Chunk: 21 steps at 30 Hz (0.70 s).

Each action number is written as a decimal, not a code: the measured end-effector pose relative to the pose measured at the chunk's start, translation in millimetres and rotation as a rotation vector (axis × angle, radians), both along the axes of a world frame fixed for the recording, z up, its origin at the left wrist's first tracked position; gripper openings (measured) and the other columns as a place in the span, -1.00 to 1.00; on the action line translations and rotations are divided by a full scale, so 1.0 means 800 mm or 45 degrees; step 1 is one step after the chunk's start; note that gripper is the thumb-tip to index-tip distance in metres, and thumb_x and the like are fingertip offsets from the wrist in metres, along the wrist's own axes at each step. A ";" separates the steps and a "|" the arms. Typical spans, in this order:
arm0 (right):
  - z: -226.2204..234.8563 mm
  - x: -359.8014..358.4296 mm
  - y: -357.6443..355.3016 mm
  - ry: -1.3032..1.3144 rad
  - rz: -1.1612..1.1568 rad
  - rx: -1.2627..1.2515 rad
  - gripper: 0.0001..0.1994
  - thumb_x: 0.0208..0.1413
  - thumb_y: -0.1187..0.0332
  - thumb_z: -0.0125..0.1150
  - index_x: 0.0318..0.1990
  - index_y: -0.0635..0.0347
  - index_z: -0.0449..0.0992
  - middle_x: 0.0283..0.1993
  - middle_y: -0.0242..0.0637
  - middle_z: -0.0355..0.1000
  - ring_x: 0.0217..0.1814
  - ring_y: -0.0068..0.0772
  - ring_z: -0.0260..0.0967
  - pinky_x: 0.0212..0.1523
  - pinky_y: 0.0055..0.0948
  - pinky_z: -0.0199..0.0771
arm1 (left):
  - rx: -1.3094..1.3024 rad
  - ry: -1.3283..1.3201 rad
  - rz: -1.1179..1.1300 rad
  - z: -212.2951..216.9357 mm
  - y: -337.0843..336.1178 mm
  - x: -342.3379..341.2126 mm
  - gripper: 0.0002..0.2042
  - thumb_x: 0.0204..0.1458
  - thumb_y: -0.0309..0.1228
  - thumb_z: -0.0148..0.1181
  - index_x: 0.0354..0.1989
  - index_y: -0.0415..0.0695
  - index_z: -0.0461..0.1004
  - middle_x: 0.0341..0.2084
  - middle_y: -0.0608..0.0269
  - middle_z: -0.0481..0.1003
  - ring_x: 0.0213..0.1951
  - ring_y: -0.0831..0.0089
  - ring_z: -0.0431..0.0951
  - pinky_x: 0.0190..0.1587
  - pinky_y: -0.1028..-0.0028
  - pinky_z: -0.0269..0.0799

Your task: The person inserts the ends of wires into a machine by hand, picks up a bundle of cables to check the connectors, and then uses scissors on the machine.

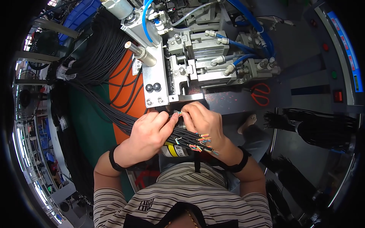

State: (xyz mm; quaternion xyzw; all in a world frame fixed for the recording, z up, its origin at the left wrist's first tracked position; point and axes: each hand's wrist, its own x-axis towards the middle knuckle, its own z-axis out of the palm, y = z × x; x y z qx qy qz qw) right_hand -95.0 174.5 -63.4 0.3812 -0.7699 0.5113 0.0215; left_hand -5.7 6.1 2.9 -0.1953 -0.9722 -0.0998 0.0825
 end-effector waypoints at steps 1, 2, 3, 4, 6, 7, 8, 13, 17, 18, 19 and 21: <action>0.002 0.000 0.001 -0.071 0.011 0.045 -0.91 0.08 0.61 0.30 -0.27 0.33 0.51 -0.38 -0.20 0.53 -0.59 -0.51 0.42 -0.58 -0.54 0.38 | -0.007 0.008 0.015 0.000 0.001 0.000 -0.62 -0.09 -0.49 0.15 -0.04 -0.37 0.51 -0.39 0.21 0.36 -0.35 0.37 0.42 -0.32 0.42 0.40; 0.003 0.000 0.002 -0.070 0.011 0.044 -0.91 0.08 0.61 0.30 -0.27 0.33 0.51 -0.38 -0.20 0.53 -0.59 -0.51 0.42 -0.58 -0.54 0.38 | -0.007 0.009 0.015 0.000 0.001 0.000 -0.62 -0.09 -0.49 0.15 -0.04 -0.37 0.51 -0.39 0.21 0.36 -0.35 0.37 0.42 -0.32 0.42 0.40; 0.004 0.001 0.003 -0.251 0.018 0.040 -0.91 0.08 0.58 0.31 -0.28 0.32 0.52 -0.41 -0.23 0.53 -0.61 -0.53 0.41 -0.60 -0.53 0.36 | 0.002 0.006 0.037 0.001 0.001 0.001 -0.62 -0.09 -0.49 0.16 -0.04 -0.36 0.51 -0.38 0.21 0.37 -0.35 0.36 0.43 -0.31 0.41 0.41; 0.005 0.003 0.004 -0.431 0.026 0.035 -0.91 0.09 0.55 0.32 -0.29 0.31 0.52 -0.43 -0.25 0.52 -0.63 -0.55 0.40 -0.61 -0.52 0.34 | 0.011 0.004 0.059 0.001 0.000 0.002 -0.62 -0.10 -0.50 0.16 -0.04 -0.35 0.52 -0.37 0.20 0.38 -0.34 0.35 0.44 -0.29 0.40 0.41; 0.004 0.004 0.005 -0.607 0.029 0.029 -0.91 0.09 0.52 0.33 -0.30 0.30 0.53 -0.46 -0.28 0.52 -0.65 -0.57 0.39 -0.63 -0.51 0.32 | 0.020 0.006 0.076 0.000 -0.002 0.005 -0.62 -0.10 -0.51 0.16 -0.05 -0.34 0.52 -0.36 0.19 0.39 -0.34 0.33 0.44 -0.28 0.39 0.42; -0.001 0.005 0.005 -0.632 0.035 0.016 -0.91 0.10 0.51 0.33 -0.30 0.31 0.53 -0.48 -0.30 0.51 -0.65 -0.62 0.37 -0.63 -0.53 0.30 | 0.135 0.001 0.098 -0.004 -0.007 0.010 -0.58 -0.16 -0.55 0.17 -0.02 -0.31 0.52 -0.34 0.18 0.41 -0.34 0.30 0.44 -0.28 0.36 0.42; -0.006 0.005 0.004 -0.655 0.044 0.001 -0.90 0.11 0.50 0.34 -0.30 0.32 0.53 -0.50 -0.31 0.50 -0.66 -0.67 0.35 -0.64 -0.54 0.27 | 0.247 -0.002 0.122 -0.007 -0.013 0.014 -0.53 -0.22 -0.59 0.19 0.00 -0.28 0.52 -0.32 0.16 0.42 -0.34 0.26 0.44 -0.28 0.33 0.42; 0.000 0.001 0.005 -0.659 0.018 0.076 -0.87 0.10 0.49 0.36 -0.25 0.32 0.55 -0.47 -0.33 0.51 -0.61 -0.72 0.35 -0.59 -0.59 0.30 | 0.154 0.096 0.277 -0.015 -0.025 0.036 -0.60 -0.16 -0.56 0.19 -0.06 -0.34 0.53 -0.26 0.15 0.46 -0.32 0.27 0.45 -0.24 0.36 0.43; 0.015 0.020 0.010 -1.243 0.189 -0.587 -0.87 0.14 0.53 0.31 -0.17 0.33 0.55 -0.37 -0.36 0.51 -0.52 -0.74 0.36 -0.50 -0.65 0.34 | 0.170 0.062 0.292 -0.014 -0.025 0.039 -0.50 -0.29 -0.65 0.25 -0.01 -0.30 0.53 -0.31 0.11 0.47 -0.33 0.18 0.48 -0.33 0.29 0.40; 0.018 0.022 0.012 -1.242 0.188 -0.587 -0.87 0.14 0.53 0.31 -0.17 0.33 0.55 -0.37 -0.36 0.51 -0.52 -0.74 0.36 -0.50 -0.65 0.34 | 0.170 0.062 0.291 -0.013 -0.022 0.039 -0.50 -0.29 -0.65 0.25 -0.01 -0.30 0.53 -0.31 0.11 0.47 -0.33 0.18 0.48 -0.33 0.29 0.40; 0.021 0.023 0.015 -1.243 0.240 -0.559 -0.87 0.16 0.55 0.29 -0.15 0.34 0.54 -0.33 -0.35 0.50 -0.49 -0.73 0.37 -0.47 -0.66 0.35 | 0.238 0.069 0.236 -0.011 -0.017 0.041 -0.50 -0.28 -0.64 0.26 -0.01 -0.29 0.53 -0.33 0.12 0.47 -0.36 0.19 0.49 -0.35 0.29 0.40; 0.025 0.024 0.021 -1.239 0.340 -0.506 -0.86 0.19 0.58 0.25 -0.11 0.37 0.53 -0.25 -0.33 0.49 -0.43 -0.72 0.38 -0.43 -0.68 0.38 | 0.374 0.084 0.119 -0.008 -0.009 0.046 -0.50 -0.26 -0.62 0.28 0.01 -0.28 0.52 -0.37 0.14 0.47 -0.41 0.21 0.49 -0.38 0.30 0.38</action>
